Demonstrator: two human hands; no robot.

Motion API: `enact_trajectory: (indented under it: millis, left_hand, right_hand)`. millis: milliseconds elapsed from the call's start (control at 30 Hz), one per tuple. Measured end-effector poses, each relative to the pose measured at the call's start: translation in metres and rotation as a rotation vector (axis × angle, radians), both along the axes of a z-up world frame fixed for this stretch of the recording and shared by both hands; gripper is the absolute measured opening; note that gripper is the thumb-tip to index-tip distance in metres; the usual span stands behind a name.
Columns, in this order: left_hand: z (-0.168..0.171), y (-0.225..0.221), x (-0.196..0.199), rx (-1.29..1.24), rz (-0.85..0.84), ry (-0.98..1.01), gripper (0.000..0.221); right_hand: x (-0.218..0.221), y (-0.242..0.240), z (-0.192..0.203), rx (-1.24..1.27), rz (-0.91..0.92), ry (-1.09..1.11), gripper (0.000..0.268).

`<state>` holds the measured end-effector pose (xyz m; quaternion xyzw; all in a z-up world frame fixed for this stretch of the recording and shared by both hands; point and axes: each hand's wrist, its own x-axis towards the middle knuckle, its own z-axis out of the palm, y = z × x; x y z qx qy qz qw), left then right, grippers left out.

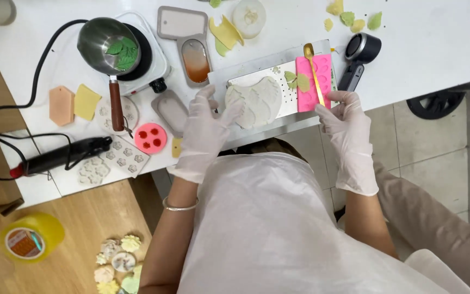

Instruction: Clean and trim excess wax from decorative wax leaf and flower shapes using a tool.

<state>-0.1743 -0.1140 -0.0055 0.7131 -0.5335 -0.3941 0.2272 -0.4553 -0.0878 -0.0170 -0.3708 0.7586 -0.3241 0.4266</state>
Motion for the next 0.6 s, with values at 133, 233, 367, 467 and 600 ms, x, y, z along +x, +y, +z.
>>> enact_trajectory:
  millis: [133,233,367,467,600]
  left_hand:
    - [-0.015,-0.011,-0.024,-0.026,0.037,-0.069,0.080]
    - [-0.015,-0.010,-0.034,0.115,0.162,0.108,0.074]
    - [-0.023,-0.003,-0.043,0.046,0.245,0.148,0.057]
    - [-0.019,0.003,-0.049,-0.015,0.283,0.293,0.041]
    - [-0.026,0.009,-0.057,-0.033,0.303,0.600,0.030]
  right_hand:
    - [-0.002,-0.016,0.041,0.093,0.283,0.321,0.031]
    - [0.001,-0.024,0.062,-0.059,0.439,0.572,0.025]
    - [0.034,-0.064,0.067,-0.186,0.701,0.471,0.028]
    - [0.041,-0.090,0.028,-0.265,0.961,0.495,0.031]
    - [0.039,-0.103,0.011,-0.316,1.059,0.312,0.031]
